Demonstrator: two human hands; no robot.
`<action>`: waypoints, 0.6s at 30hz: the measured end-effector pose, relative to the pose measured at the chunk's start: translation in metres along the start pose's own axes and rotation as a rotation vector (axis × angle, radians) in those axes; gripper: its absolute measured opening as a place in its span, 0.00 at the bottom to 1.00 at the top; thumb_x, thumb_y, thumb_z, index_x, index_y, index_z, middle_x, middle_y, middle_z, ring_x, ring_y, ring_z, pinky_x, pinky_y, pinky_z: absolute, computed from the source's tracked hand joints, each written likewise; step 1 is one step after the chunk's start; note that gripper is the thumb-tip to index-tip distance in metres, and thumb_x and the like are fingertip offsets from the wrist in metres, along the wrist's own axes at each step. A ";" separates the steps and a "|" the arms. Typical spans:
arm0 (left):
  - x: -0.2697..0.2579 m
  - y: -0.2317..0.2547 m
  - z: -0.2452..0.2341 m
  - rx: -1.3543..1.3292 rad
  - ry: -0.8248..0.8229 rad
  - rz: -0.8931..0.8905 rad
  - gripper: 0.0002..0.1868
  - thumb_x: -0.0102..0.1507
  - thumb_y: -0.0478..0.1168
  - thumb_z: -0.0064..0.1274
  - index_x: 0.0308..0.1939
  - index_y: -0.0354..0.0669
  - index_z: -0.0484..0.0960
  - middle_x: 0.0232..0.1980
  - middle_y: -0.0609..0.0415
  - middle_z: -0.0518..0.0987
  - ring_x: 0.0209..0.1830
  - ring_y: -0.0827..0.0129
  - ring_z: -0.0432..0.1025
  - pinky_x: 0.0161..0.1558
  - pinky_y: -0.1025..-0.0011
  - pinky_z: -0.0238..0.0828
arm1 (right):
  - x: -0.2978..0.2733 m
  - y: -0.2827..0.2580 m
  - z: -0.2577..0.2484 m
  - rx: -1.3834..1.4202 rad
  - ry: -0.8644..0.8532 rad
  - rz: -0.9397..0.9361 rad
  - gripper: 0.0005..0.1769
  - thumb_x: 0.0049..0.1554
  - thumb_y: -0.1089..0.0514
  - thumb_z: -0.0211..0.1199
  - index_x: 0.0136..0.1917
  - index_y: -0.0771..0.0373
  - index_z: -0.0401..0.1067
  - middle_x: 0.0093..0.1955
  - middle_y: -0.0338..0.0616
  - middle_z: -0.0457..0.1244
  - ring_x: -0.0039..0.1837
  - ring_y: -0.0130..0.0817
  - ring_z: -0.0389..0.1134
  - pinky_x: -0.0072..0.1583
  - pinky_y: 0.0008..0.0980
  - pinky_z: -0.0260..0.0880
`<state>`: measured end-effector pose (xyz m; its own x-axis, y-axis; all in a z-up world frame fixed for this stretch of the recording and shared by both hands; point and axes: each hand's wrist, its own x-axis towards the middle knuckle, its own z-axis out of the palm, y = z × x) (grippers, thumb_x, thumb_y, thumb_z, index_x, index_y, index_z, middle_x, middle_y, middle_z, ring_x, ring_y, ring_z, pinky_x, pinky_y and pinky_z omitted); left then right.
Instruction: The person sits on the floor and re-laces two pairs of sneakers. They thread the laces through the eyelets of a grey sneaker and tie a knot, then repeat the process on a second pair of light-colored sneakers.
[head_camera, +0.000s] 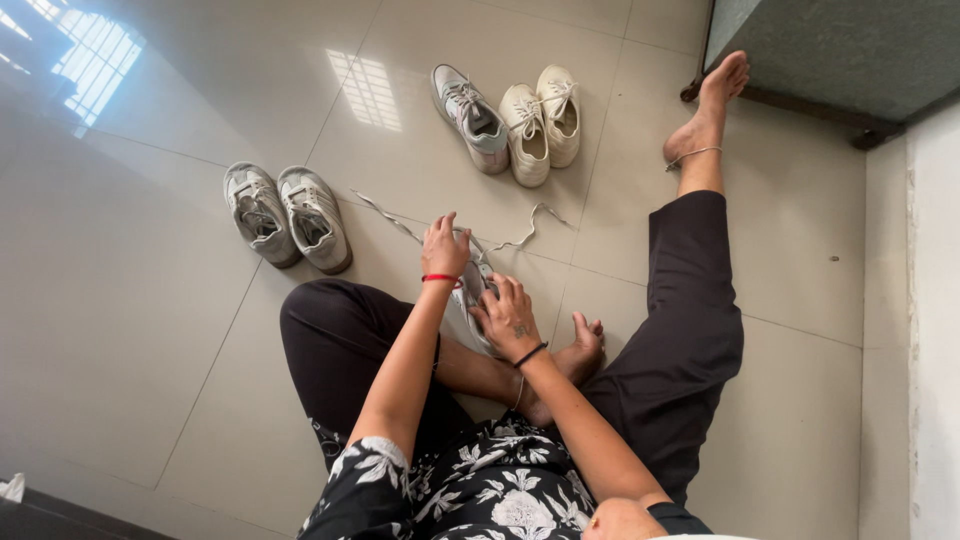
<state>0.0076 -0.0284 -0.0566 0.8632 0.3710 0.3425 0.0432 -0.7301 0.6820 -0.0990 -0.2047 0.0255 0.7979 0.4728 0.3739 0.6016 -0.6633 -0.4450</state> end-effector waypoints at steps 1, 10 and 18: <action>0.006 0.000 0.003 0.046 -0.027 -0.052 0.13 0.59 0.43 0.60 0.46 0.44 0.87 0.58 0.47 0.79 0.56 0.50 0.69 0.55 0.58 0.68 | -0.002 -0.003 -0.007 -0.005 0.002 -0.027 0.12 0.55 0.54 0.66 0.47 0.63 0.73 0.66 0.50 0.59 0.67 0.52 0.60 0.62 0.48 0.63; 0.023 -0.010 0.001 0.076 -0.168 -0.141 0.09 0.56 0.47 0.65 0.39 0.56 0.91 0.48 0.62 0.85 0.51 0.58 0.72 0.55 0.66 0.70 | -0.053 -0.032 -0.118 0.578 -0.292 -0.211 0.07 0.61 0.58 0.61 0.51 0.63 0.72 0.61 0.41 0.67 0.67 0.39 0.67 0.73 0.48 0.56; 0.023 -0.011 0.001 0.050 -0.186 -0.138 0.11 0.56 0.48 0.65 0.40 0.55 0.91 0.49 0.59 0.85 0.52 0.59 0.71 0.57 0.65 0.68 | -0.121 -0.026 -0.173 1.554 -0.392 -0.176 0.15 0.67 0.50 0.60 0.43 0.60 0.72 0.39 0.40 0.71 0.42 0.37 0.74 0.62 0.45 0.72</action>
<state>0.0273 -0.0123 -0.0567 0.9251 0.3604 0.1196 0.1882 -0.7087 0.6799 -0.2178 -0.3457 0.1327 0.5313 0.7495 0.3950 -0.0585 0.4976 -0.8654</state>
